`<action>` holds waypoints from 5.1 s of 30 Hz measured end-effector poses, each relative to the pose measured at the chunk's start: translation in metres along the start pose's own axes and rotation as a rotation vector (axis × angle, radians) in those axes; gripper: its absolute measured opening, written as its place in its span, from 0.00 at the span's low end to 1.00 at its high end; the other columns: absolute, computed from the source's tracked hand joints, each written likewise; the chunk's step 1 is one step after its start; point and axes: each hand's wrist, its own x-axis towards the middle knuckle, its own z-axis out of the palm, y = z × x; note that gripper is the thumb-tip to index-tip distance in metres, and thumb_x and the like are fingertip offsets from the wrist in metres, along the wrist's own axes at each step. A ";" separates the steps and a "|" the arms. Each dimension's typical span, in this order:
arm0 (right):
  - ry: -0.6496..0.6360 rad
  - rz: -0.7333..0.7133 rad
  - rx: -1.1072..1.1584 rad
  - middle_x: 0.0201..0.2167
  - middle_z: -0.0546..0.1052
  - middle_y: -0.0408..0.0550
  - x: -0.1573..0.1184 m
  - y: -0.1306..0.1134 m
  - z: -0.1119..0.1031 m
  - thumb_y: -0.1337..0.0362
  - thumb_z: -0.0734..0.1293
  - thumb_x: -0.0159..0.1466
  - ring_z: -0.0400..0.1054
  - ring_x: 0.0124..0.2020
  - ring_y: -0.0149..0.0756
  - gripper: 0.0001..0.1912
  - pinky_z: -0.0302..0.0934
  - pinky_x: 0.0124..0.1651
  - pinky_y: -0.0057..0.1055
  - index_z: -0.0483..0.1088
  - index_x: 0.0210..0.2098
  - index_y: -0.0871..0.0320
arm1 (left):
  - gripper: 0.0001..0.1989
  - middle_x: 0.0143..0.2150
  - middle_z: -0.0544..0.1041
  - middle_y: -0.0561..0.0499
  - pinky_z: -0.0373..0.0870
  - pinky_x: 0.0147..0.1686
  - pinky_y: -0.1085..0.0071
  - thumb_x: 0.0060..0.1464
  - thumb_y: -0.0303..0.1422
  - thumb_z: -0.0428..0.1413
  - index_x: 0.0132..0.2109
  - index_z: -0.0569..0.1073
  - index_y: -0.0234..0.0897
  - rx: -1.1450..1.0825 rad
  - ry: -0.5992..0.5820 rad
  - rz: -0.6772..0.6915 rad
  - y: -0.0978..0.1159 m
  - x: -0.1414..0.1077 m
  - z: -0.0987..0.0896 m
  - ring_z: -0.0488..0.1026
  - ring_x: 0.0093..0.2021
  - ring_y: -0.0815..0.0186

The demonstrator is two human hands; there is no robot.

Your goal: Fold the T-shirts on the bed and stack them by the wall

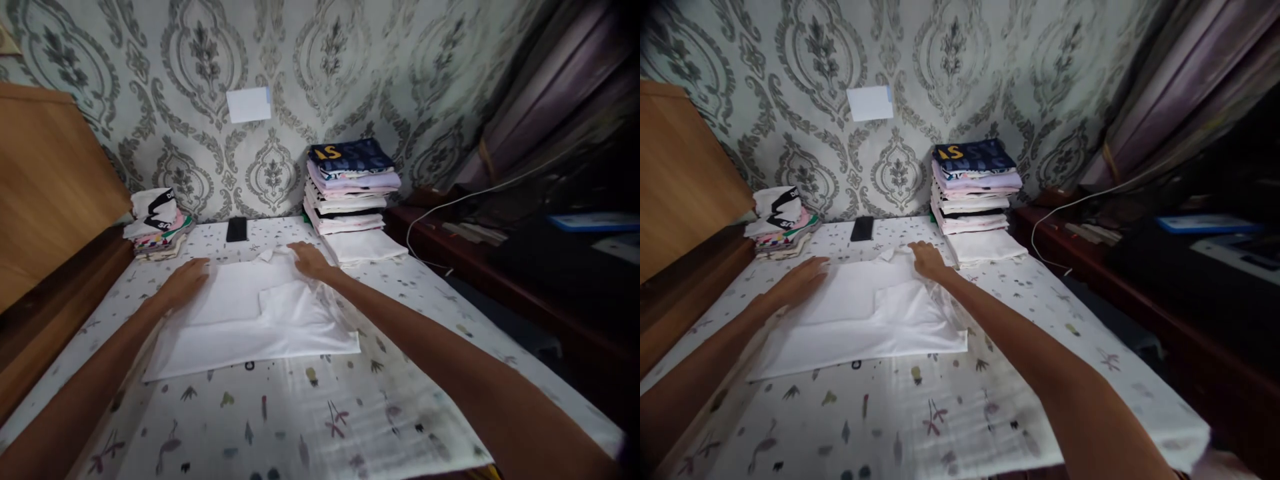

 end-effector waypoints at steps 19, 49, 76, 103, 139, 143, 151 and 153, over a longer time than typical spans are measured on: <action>0.081 0.057 0.303 0.41 0.77 0.53 0.044 0.005 -0.027 0.72 0.60 0.64 0.73 0.41 0.40 0.10 0.70 0.46 0.35 0.73 0.39 0.61 | 0.08 0.40 0.76 0.44 0.66 0.43 0.62 0.57 0.32 0.44 0.40 0.67 0.39 0.064 0.028 0.030 -0.004 0.025 0.000 0.74 0.43 0.54; 0.193 -0.158 0.532 0.38 0.78 0.49 -0.123 -0.019 0.001 0.72 0.63 0.64 0.71 0.37 0.36 0.08 0.65 0.43 0.32 0.74 0.38 0.58 | 0.18 0.53 0.74 0.46 0.66 0.51 0.60 0.58 0.25 0.49 0.55 0.69 0.39 -0.018 -0.024 0.635 0.135 -0.022 0.013 0.70 0.53 0.57; 0.089 -0.147 0.133 0.58 0.73 0.62 -0.075 -0.015 0.006 0.64 0.59 0.68 0.64 0.61 0.50 0.18 0.57 0.63 0.46 0.73 0.53 0.64 | 0.17 0.52 0.76 0.41 0.68 0.55 0.55 0.64 0.37 0.43 0.51 0.72 0.36 -0.142 0.089 0.197 0.063 -0.034 0.007 0.71 0.53 0.55; 0.062 -0.216 0.574 0.58 0.74 0.53 -0.067 -0.031 0.036 0.49 0.48 0.74 0.60 0.66 0.43 0.29 0.53 0.68 0.44 0.71 0.57 0.57 | 0.14 0.43 0.77 0.47 0.68 0.47 0.61 0.58 0.25 0.45 0.45 0.73 0.40 -0.145 -0.003 0.431 0.147 -0.026 0.016 0.72 0.46 0.59; -0.080 -0.089 0.084 0.71 0.56 0.61 -0.075 -0.040 0.035 0.50 0.56 0.72 0.43 0.73 0.55 0.30 0.40 0.71 0.57 0.59 0.67 0.59 | 0.36 0.74 0.49 0.35 0.40 0.69 0.43 0.65 0.50 0.36 0.71 0.53 0.30 -0.081 -0.029 -0.230 0.016 -0.068 0.026 0.42 0.75 0.51; -0.129 -0.077 0.076 0.71 0.54 0.61 -0.076 -0.051 0.022 0.53 0.57 0.72 0.42 0.73 0.54 0.29 0.40 0.71 0.57 0.59 0.68 0.60 | 0.33 0.70 0.61 0.38 0.45 0.69 0.49 0.66 0.47 0.35 0.69 0.58 0.32 -0.286 0.132 -0.248 0.007 -0.070 0.028 0.56 0.71 0.54; -0.217 -0.339 0.087 0.73 0.50 0.58 -0.091 -0.091 0.014 0.51 0.49 0.74 0.39 0.74 0.43 0.33 0.38 0.73 0.48 0.52 0.71 0.64 | 0.29 0.61 0.74 0.42 0.55 0.67 0.59 0.61 0.53 0.46 0.57 0.71 0.37 -0.804 0.374 -0.249 -0.023 -0.066 0.034 0.67 0.64 0.56; -0.271 -0.357 0.109 0.73 0.51 0.58 -0.092 -0.092 0.019 0.48 0.49 0.73 0.41 0.74 0.44 0.35 0.39 0.72 0.50 0.50 0.71 0.62 | 0.26 0.56 0.77 0.41 0.59 0.65 0.59 0.58 0.52 0.50 0.52 0.73 0.37 -1.023 0.466 -0.302 -0.031 -0.066 0.034 0.70 0.61 0.56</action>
